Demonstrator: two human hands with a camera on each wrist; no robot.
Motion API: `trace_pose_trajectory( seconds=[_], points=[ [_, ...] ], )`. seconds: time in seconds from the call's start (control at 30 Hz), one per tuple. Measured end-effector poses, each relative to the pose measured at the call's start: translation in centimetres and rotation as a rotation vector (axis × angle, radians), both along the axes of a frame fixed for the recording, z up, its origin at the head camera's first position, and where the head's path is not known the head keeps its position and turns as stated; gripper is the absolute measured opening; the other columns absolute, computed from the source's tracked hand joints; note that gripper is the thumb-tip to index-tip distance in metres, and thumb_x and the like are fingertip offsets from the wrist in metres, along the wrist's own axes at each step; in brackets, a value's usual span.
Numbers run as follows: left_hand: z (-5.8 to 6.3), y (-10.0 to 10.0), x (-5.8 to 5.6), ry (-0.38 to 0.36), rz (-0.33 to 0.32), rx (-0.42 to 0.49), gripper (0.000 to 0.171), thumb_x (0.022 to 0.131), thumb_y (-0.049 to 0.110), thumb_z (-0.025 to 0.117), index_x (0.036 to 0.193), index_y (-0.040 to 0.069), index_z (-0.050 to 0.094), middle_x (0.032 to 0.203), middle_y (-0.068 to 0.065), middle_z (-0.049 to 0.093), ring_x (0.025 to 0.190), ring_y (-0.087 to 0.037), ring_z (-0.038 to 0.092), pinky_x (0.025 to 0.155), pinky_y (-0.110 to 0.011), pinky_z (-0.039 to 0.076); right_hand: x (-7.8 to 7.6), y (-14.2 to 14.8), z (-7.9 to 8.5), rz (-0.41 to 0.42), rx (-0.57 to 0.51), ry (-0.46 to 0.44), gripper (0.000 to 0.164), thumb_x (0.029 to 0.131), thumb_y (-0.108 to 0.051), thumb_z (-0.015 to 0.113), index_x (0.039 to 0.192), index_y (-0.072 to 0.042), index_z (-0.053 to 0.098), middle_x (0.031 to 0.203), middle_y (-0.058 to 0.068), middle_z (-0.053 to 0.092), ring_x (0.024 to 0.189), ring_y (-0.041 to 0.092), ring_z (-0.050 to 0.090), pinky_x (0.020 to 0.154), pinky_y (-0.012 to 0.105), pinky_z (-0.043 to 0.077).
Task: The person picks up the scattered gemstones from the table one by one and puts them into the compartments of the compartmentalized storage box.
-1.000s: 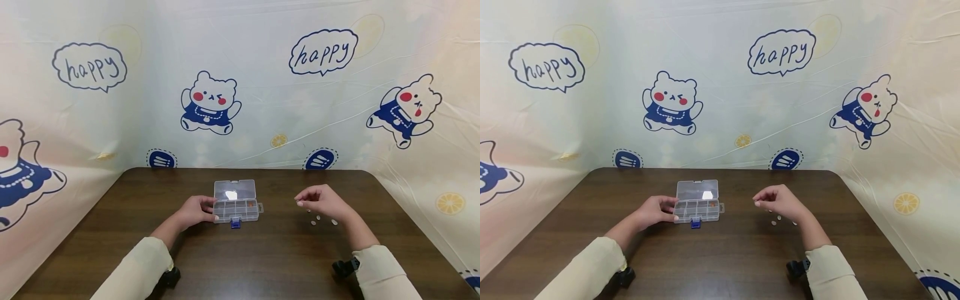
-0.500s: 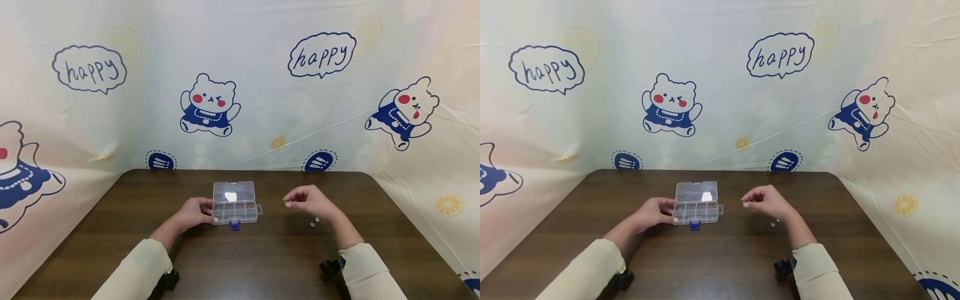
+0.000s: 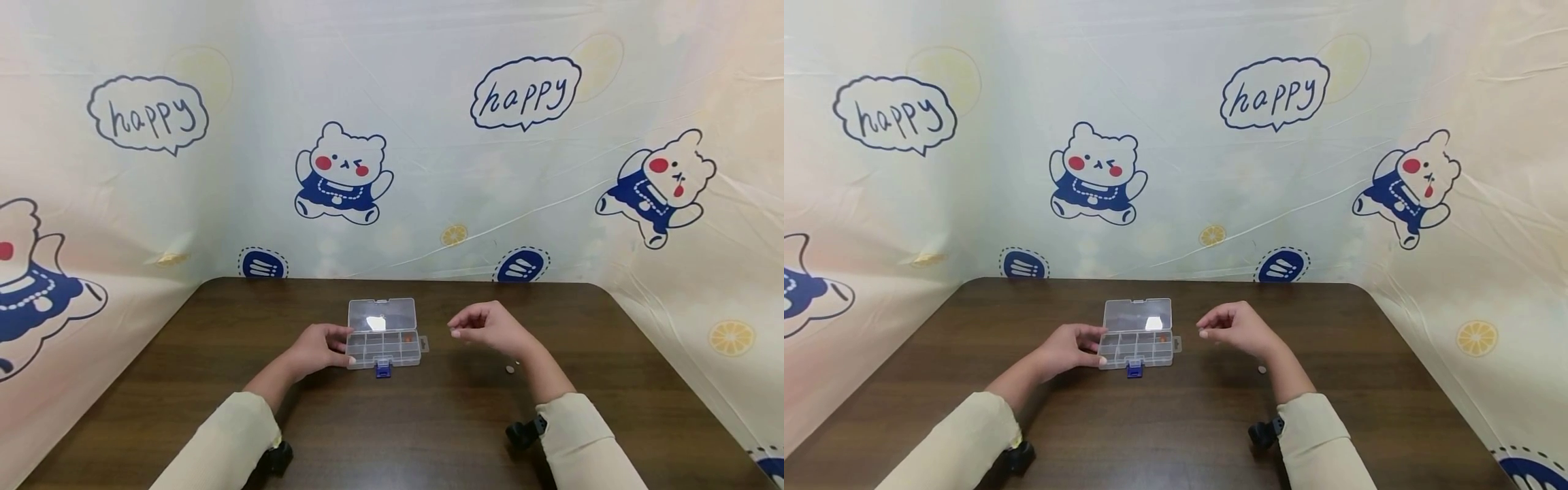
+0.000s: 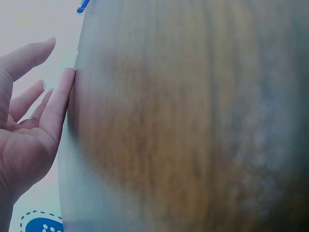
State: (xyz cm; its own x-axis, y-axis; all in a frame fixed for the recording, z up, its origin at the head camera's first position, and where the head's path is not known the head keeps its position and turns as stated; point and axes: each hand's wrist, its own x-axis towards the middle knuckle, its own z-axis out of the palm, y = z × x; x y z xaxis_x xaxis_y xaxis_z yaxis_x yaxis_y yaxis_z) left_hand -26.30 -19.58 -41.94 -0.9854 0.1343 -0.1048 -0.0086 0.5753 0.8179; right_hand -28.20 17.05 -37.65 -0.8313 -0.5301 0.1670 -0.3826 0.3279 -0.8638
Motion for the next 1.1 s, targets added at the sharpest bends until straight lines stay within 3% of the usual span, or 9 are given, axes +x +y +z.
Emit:
trace_pose_trajectory(
  seconds=[0.13, 0.33, 0.67, 0.9, 1.1],
  points=[
    [-0.1, 0.0, 0.1, 0.001, 0.002, -0.004, 0.063, 0.069, 0.014, 0.089, 0.127, 0.009, 0.064, 0.111, -0.006, 0.065, 0.092, -0.019, 0.061, 0.080, -0.033, 0.055, -0.1, -0.6, -0.1, -0.008, -0.005, -0.015, 0.014, 0.086, -0.011, 0.076, 0.099, -0.006, 0.075, 0.087, 0.009, 0.071, 0.072, 0.023, 0.063, 0.068, 0.042, 0.057],
    [-0.1, -0.1, 0.2, -0.001, 0.001, -0.007, 0.064, 0.069, 0.015, 0.090, 0.128, 0.008, 0.064, 0.109, -0.007, 0.065, 0.091, -0.019, 0.061, 0.080, -0.033, 0.055, -0.2, -1.5, -0.1, -0.019, 0.011, -0.055, 0.013, 0.086, -0.012, 0.075, 0.099, -0.009, 0.075, 0.090, 0.006, 0.072, 0.077, 0.025, 0.063, 0.072, 0.043, 0.056],
    [0.0, 0.0, 0.1, 0.010, -0.009, -0.003, 0.065, 0.069, 0.016, 0.090, 0.127, 0.008, 0.064, 0.106, -0.006, 0.065, 0.090, -0.019, 0.060, 0.078, -0.032, 0.055, -0.4, -2.6, -0.1, 0.002, 0.014, -0.043, 0.016, 0.087, -0.011, 0.074, 0.102, -0.005, 0.074, 0.091, 0.008, 0.071, 0.076, 0.024, 0.063, 0.072, 0.042, 0.057],
    [0.0, 0.0, 0.2, -0.003, -0.015, -0.002, 0.065, 0.070, 0.016, 0.089, 0.128, 0.009, 0.064, 0.109, -0.006, 0.065, 0.092, -0.020, 0.060, 0.080, -0.033, 0.055, -0.7, -3.3, -0.5, -0.010, 0.029, -0.079, 0.013, 0.087, -0.012, 0.074, 0.099, -0.008, 0.076, 0.094, 0.021, 0.070, 0.074, 0.025, 0.063, 0.071, 0.039, 0.057],
    [0.0, 0.0, 0.0, -0.009, -0.009, -0.006, 0.065, 0.070, 0.019, 0.089, 0.130, 0.011, 0.064, 0.109, -0.006, 0.064, 0.094, -0.021, 0.060, 0.082, -0.033, 0.055, -0.9, -3.6, -0.6, -0.002, 0.055, -0.083, 0.013, 0.088, -0.012, 0.073, 0.099, -0.006, 0.076, 0.089, 0.019, 0.069, 0.074, 0.026, 0.062, 0.071, 0.039, 0.056]
  ],
)
